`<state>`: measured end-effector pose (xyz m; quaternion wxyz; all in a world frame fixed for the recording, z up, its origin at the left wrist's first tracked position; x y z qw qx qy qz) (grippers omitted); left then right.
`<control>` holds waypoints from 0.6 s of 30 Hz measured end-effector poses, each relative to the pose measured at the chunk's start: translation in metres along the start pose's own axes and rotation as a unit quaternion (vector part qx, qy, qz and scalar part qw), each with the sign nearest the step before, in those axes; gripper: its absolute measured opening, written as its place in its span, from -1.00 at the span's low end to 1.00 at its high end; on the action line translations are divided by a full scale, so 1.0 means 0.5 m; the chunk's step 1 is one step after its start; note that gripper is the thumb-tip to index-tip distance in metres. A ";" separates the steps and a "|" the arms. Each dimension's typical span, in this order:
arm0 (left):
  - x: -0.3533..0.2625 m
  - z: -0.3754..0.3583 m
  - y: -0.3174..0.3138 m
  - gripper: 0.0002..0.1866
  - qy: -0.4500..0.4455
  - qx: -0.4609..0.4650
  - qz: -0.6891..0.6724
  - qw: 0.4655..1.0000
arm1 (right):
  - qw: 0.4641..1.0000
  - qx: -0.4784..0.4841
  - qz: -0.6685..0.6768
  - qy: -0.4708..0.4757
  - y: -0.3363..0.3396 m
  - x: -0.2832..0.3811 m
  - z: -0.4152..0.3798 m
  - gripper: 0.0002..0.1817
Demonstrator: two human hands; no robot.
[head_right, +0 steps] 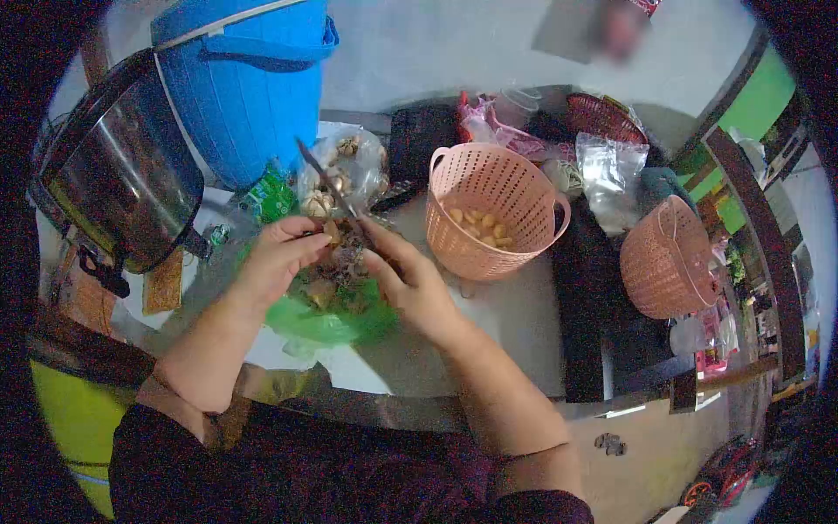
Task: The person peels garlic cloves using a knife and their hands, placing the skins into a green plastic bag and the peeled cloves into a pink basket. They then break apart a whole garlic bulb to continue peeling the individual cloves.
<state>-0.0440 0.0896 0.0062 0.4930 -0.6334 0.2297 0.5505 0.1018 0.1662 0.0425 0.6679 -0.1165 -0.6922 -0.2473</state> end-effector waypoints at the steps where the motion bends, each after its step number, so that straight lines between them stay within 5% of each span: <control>1: -0.010 -0.003 -0.010 -0.77 -0.002 0.005 -0.007 1.000 | 1.000 0.008 -0.004 -0.003 -0.003 -0.002 0.000 -0.49; 18: -0.013 -0.005 0.006 -0.78 -0.029 -0.029 -0.035 0.999 | 0.997 0.016 -0.067 0.027 -0.016 0.016 -0.005 -0.54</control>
Point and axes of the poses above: each hand's wrist, its own z-axis towards the middle knuckle, its own y-axis out of the back of the hand, x = y × z, the point moved 10 cm from there along z, towards the middle knuckle, and after that the axes turned 5 degrees about -y, right-handed, at the moved point
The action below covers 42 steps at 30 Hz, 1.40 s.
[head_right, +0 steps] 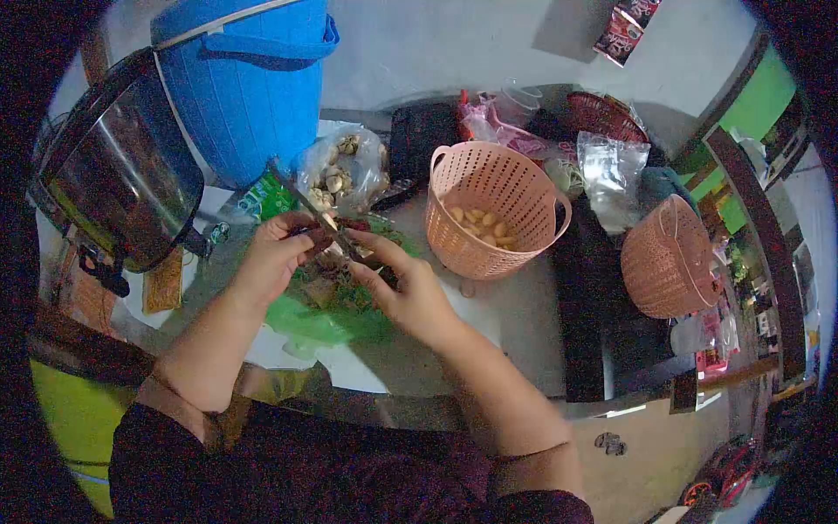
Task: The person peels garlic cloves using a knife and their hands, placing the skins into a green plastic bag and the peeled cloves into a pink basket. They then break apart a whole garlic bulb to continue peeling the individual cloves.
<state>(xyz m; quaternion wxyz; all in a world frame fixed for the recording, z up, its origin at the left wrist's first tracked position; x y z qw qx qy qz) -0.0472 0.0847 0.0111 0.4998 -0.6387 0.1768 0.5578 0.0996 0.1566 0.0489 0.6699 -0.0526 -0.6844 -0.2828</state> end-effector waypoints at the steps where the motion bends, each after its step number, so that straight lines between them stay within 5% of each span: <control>1: 0.009 0.006 0.009 -0.78 -0.002 0.011 -0.001 1.000 | 1.000 0.006 -0.002 -0.013 -0.002 0.002 -0.001 -0.53; 29: -0.041 -0.010 -0.022 -0.75 -0.068 0.012 0.173 0.982 | 0.998 0.035 0.005 0.048 -0.024 0.022 -0.008 -0.46; 39: -0.038 -0.012 -0.019 -0.74 -0.071 0.012 0.160 0.984 | 0.984 -0.019 -0.100 0.144 -0.013 0.054 -0.015 -0.46; 42: -0.040 -0.014 -0.018 -0.73 -0.081 0.007 0.150 0.985 | 0.984 -0.022 -0.137 0.109 -0.013 0.048 -0.012 -0.47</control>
Point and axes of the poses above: each hand's wrist, its own z-axis towards the middle knuckle, its own y-axis out of the back of the hand, x = y × z, the point moved 10 cm from there along z, towards the middle knuckle, and after that the axes turned 5 degrees about -y, right-handed, at the moved point
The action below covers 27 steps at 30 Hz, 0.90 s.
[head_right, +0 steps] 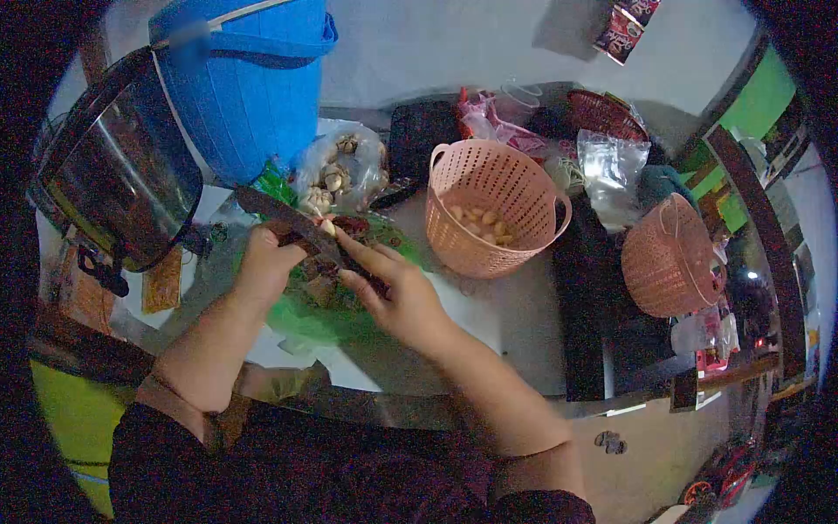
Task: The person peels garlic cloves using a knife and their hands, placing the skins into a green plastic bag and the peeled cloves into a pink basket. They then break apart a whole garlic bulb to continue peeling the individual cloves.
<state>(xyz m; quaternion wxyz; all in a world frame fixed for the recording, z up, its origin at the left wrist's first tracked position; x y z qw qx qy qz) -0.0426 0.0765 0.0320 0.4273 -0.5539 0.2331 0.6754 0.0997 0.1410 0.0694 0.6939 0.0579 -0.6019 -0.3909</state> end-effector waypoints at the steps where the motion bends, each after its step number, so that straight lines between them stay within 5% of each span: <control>1: 0.001 -0.001 -0.001 -0.73 0.008 0.000 -0.001 1.000 | 1.000 -0.005 0.002 0.002 0.002 0.003 -0.001 -0.47; 27: 0.026 0.007 0.012 -0.77 0.021 0.000 -0.018 1.000 | 0.987 0.065 0.132 -0.065 -0.019 -0.016 -0.001 -0.44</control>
Point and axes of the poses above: each hand's wrist, its own z-axis towards the middle knuckle, its own y-axis out of the back of the hand, x = y × z, the point moved 10 cm from there along z, towards the middle knuckle, and after that the axes turned 5 degrees about -y, right-handed, at the moved point
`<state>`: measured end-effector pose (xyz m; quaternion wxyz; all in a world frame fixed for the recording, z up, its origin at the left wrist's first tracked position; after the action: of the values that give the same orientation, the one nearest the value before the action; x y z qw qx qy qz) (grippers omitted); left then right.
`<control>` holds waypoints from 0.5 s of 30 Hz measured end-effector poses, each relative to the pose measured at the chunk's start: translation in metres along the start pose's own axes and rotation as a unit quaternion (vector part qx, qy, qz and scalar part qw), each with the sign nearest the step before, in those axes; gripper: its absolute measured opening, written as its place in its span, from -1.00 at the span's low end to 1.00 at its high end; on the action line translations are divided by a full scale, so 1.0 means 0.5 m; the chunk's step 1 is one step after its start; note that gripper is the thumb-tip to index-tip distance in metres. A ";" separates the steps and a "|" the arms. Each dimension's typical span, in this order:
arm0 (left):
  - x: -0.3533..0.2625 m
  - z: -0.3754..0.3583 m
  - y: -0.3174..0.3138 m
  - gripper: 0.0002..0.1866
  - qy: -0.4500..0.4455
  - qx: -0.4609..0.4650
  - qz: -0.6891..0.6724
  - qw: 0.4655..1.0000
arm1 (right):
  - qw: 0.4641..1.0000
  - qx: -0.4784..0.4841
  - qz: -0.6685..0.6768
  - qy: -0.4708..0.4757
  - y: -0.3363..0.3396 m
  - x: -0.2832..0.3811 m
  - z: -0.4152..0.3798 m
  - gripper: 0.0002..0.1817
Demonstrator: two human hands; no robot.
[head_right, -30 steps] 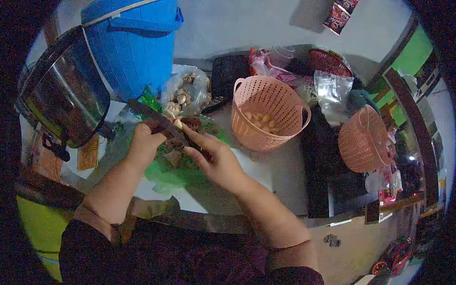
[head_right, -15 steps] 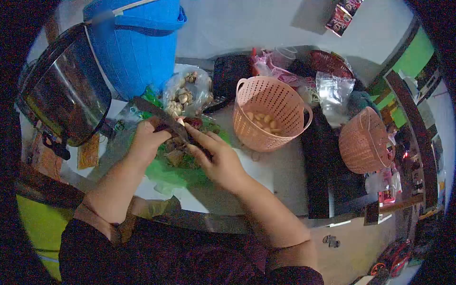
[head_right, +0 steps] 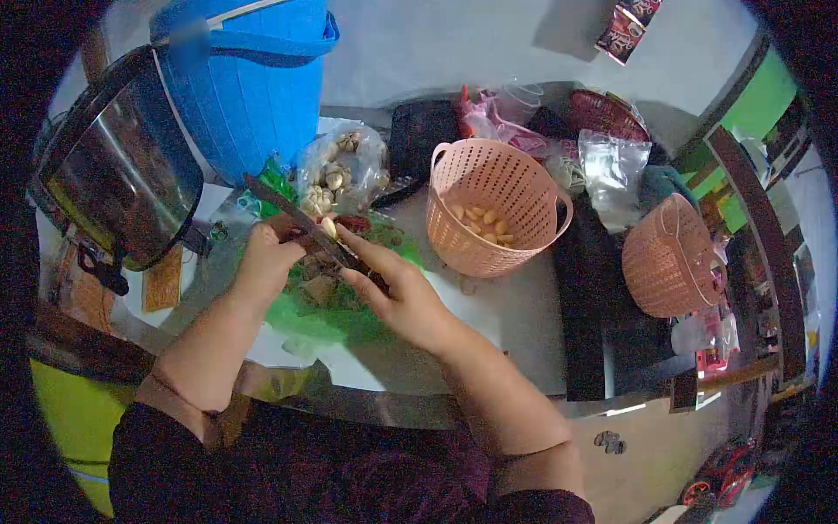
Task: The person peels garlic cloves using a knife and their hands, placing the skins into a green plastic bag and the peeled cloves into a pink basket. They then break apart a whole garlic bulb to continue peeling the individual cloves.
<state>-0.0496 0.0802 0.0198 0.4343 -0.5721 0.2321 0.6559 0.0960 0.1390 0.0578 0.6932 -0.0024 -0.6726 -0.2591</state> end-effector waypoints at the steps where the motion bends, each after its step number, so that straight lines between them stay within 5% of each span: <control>1: -0.009 -0.001 0.002 -0.76 -0.016 -0.009 0.008 1.000 | 1.000 0.001 0.000 -0.002 0.000 0.000 -0.001 -0.45; 15: -0.032 -0.005 -0.006 -0.89 -0.021 -0.014 0.034 0.999 | 0.999 0.023 0.020 -0.016 -0.002 0.008 -0.002 -0.44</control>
<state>-0.0459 0.0748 0.0348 0.4085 -0.5561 0.2336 0.6851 0.0965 0.1365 0.0610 0.6873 -0.0043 -0.6890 -0.2299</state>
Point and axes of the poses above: each hand's wrist, its own z-axis towards the middle knuckle, its own y-axis out of the back of the hand, x = y × z, the point moved 10 cm from there along z, towards the middle knuckle, and after that the axes turned 5 degrees about -y, right-handed, at the moved point
